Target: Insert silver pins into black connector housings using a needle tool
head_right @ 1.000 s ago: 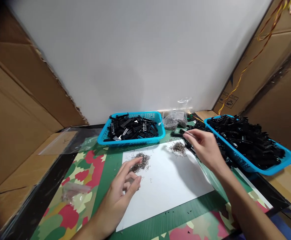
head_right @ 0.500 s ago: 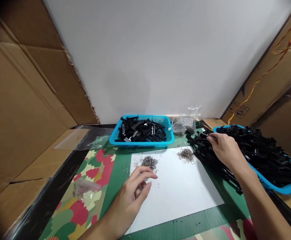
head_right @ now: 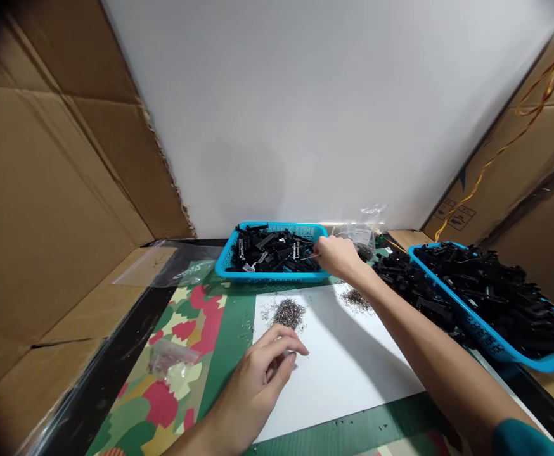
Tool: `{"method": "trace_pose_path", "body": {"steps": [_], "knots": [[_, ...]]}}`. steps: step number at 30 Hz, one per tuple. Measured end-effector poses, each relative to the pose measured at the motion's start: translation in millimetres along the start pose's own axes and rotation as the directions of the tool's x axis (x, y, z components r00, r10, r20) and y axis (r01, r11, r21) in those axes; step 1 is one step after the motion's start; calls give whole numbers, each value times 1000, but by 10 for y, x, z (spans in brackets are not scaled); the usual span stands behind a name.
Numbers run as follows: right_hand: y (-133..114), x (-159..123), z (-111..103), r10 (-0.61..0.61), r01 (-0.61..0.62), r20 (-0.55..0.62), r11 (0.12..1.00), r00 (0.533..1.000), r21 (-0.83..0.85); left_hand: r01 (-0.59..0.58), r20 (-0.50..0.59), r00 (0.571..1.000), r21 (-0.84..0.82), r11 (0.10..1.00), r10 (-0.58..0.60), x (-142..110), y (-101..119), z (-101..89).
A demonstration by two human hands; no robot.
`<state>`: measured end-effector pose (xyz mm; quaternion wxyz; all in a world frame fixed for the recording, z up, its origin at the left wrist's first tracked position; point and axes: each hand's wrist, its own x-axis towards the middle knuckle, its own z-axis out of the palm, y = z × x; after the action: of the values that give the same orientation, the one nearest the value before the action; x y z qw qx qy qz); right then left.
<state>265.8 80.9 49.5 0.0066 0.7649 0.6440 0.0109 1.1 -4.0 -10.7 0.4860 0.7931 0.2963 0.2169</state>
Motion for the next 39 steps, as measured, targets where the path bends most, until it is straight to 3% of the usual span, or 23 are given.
{"method": "trace_pose_path", "body": {"steps": [8, 15, 20, 24, 26, 27, 29, 31, 34, 39], "knots": [[-76, 235, -3, 21, 2, 175, 992, 984, -129, -1, -11, 1000, 4, 1000, 1, -15, 17, 8], [-53, 277, -58, 60, -49, 231, 997, 971, -53, -19, -8, 1000, 4, 1000, 19, -24, -5, 9], [89, 146, -168, 21, -45, 182, 991, 983, 127, -38, -33, 999, -9, 999, 38, -11, 0, -11], [210, -181, -387, -107, 83, 66, 952, 992, 296, -1, -73, 997, -126, 992, -8, 3, 3, -33], [246, -405, -491, -238, 190, 74, 899, 969, 396, 33, -86, 995, -268, 963, -58, 18, 0, -46], [251, -518, -523, -356, 258, 124, 839, 926, 479, 40, -82, 994, -346, 937, -73, 27, -1, -54], [233, -722, -524, -638, 298, 209, 591, 741, 750, 46, -51, 996, -475, 879, -79, 44, -4, -68], [183, -874, -438, -733, 252, 246, 497, 635, 831, 56, -2, 998, -529, 847, -68, 55, -5, -74], [101, -995, -211, -733, 198, 280, 491, 620, 848, 93, 77, 995, -485, 870, -64, 57, 0, -58], [147, -1039, 75, -675, 68, 221, 373, 704, 925, 155, 120, 986, -440, 884, -113, 55, 16, 0]]}}
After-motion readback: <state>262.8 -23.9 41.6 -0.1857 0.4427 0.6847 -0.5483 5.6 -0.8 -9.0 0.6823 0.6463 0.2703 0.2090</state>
